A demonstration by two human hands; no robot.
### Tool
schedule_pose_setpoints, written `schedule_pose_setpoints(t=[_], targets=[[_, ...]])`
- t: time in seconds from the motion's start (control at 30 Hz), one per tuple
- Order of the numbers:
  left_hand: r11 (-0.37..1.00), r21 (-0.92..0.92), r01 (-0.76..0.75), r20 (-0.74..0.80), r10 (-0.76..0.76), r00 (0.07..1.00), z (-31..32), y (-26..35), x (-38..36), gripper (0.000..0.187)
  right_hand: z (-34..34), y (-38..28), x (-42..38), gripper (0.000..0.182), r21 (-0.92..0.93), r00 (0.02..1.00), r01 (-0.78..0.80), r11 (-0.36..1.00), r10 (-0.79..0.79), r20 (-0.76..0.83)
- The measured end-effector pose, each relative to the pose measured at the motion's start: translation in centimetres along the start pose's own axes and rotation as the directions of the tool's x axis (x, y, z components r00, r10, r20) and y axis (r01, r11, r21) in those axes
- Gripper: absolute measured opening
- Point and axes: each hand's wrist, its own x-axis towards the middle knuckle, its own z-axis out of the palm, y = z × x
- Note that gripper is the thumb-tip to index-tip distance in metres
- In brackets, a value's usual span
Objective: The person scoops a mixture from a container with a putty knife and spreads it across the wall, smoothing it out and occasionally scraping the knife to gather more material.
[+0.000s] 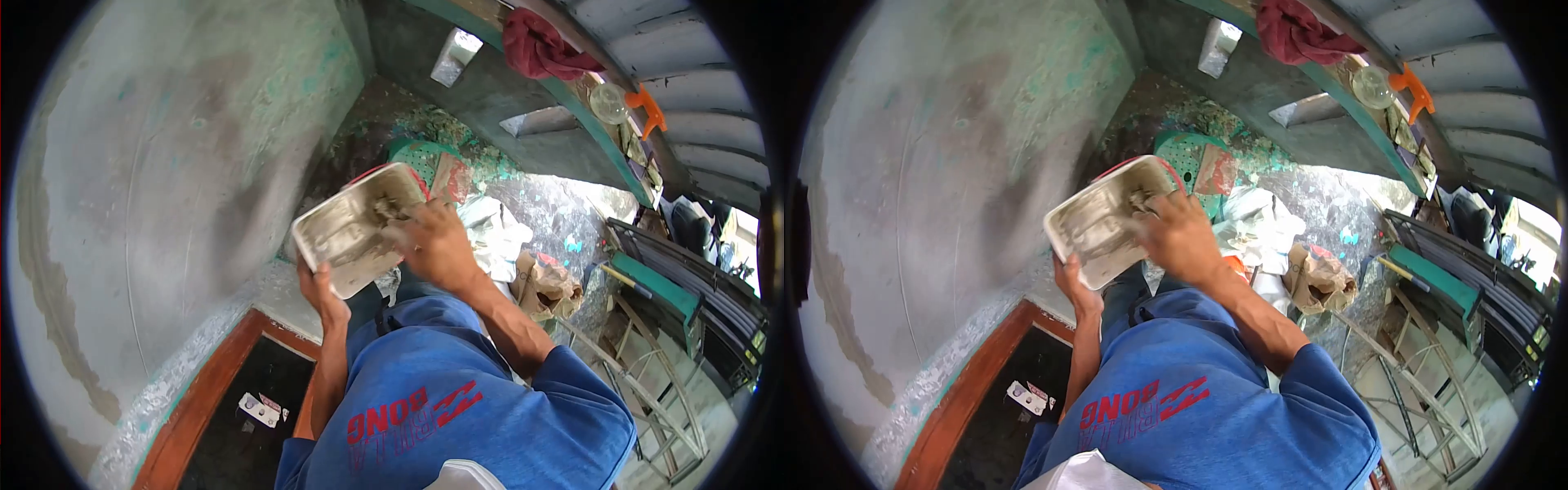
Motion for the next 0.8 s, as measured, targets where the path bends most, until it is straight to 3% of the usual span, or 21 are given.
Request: schedule_pose_setpoints(t=[0.03,0.07,0.1,0.13,0.17,0.2,0.23,0.27,0.33,0.4,0.43,0.47,0.53,0.57,0.63,0.67,0.7,0.73,0.77,0.8], targets=[[0.999,-0.012,0.043,-0.057,-0.044,0.997,-1.0,-0.1,-0.5,0.082,1.9,3.3,-2.5,0.012,0.131,0.994,-0.078,0.988,0.088,-0.072],[0.997,-0.030,0.074,-0.117,-0.078,0.990,-2.2,-0.2,-0.6,0.079,3.6,6.1,-4.6,0.011,0.368,0.886,-0.391,0.844,0.454,-0.100],[0.996,-0.036,0.080,-0.151,-0.085,0.985,-3.2,-0.4,-0.8,0.077,4.9,9.8,-6.2,0.015,0.301,0.800,-0.571,0.763,0.600,-0.001],[0.995,-0.039,0.088,-0.185,-0.094,0.978,-4.7,-0.6,-1.2,0.075,7.2,13.9,-8.1,0.025,0.353,0.623,-0.743,0.568,0.780,0.057],[0.995,-0.020,0.099,-0.200,-0.101,0.974,-7.6,-1.9,-1.6,0.066,12.2,20.7,-13.8,0.051,0.375,0.345,-0.889,0.264,0.923,0.168],[0.996,-0.009,0.090,-0.216,-0.090,0.972,-9.9,-3.1,-1.9,0.057,15.5,25.0,-18.0,0.079,0.078,0.316,-0.947,0.310,0.946,0.075],[0.995,-0.021,0.096,-0.214,-0.099,0.972,-10.6,-3.3,-2.4,0.054,17.5,27.5,-20.1,0.103,0.094,0.188,-0.979,0.179,0.977,0.102],[0.998,-0.026,0.059,-0.232,-0.064,0.971,-11.4,-3.4,-2.2,0.052,20.7,30.6,-22.0,0.095,0.110,0.088,-0.991,0.081,0.994,0.058],[0.988,0.151,-0.037,-0.253,0.075,0.964,-13.7,-4.7,-2.2,0.058,27.0,37.0,-23.8,0.079,0.338,0.107,-0.939,0.069,0.990,0.095],[0.996,0.086,0.022,-0.328,0.008,0.945,-15.1,-5.7,-2.1,0.063,32.5,42.6,-25.6,0.063,0.670,0.185,-0.742,0.024,0.968,0.171],[0.998,0.056,-0.020,-0.269,0.035,0.963,-12.9,-3.7,-1.9,0.067,36.0,45.9,-26.9,0.056,0.813,0.254,-0.581,-0.021,0.945,0.206],[0.995,0.062,-0.074,-0.278,0.088,0.957,-11.9,-2.6,-1.9,0.067,28.2,39.3,-19.7,0.037,0.654,0.088,-0.755,-0.050,0.980,0.177],[0.998,0.064,-0.031,-0.233,0.045,0.971,-11.2,-1.9,-1.9,0.072,26.2,37.6,-18.0,0.017,0.768,0.261,-0.640,0.022,0.946,0.191],[0.998,0.055,-0.031,-0.221,0.043,0.974,-10.8,-1.7,-2.3,0.072,24.7,37.5,-18.1,0.017,0.771,0.259,-0.636,0.030,0.950,0.176],[0.999,-0.019,0.040,-0.242,-0.044,0.969,-10.9,-1.2,-3.1,0.071,21.0,34.6,-17.0,0.017,0.935,0.669,-0.334,0.116,0.729,0.148],[0.999,-0.035,0.041,-0.223,-0.048,0.974,-11.3,-1.0,-3.5,0.071,20.9,33.7,-16.0,0.021,0.913,0.661,-0.364,0.186,0.742,0.113],[0.999,-0.039,0.030,-0.241,-0.038,0.970,-11.7,-1.1,-3.8,0.071,18.7,30.4,-12.7,0.032,0.957,0.780,-0.220,0.187,0.623,0.058],[0.999,-0.038,0.016,-0.256,-0.025,0.966,-12.0,-1.0,-3.5,0.071,15.4,26.1,-7.3,0.042,0.936,0.697,-0.330,0.124,0.701,0.153],[1.000,-0.011,0.009,-0.237,-0.011,0.971,-12.1,-0.2,-3.8,0.071,11.2,21.4,-1.2,0.048,0.927,0.694,-0.342,0.151,0.706,0.141],[1.000,-0.021,0.007,-0.222,-0.011,0.975,-12.2,0.0,-3.7,0.071,8.4,18.9,4.0,0.044,0.871,0.789,-0.302,0.388,0.614,-0.001]])
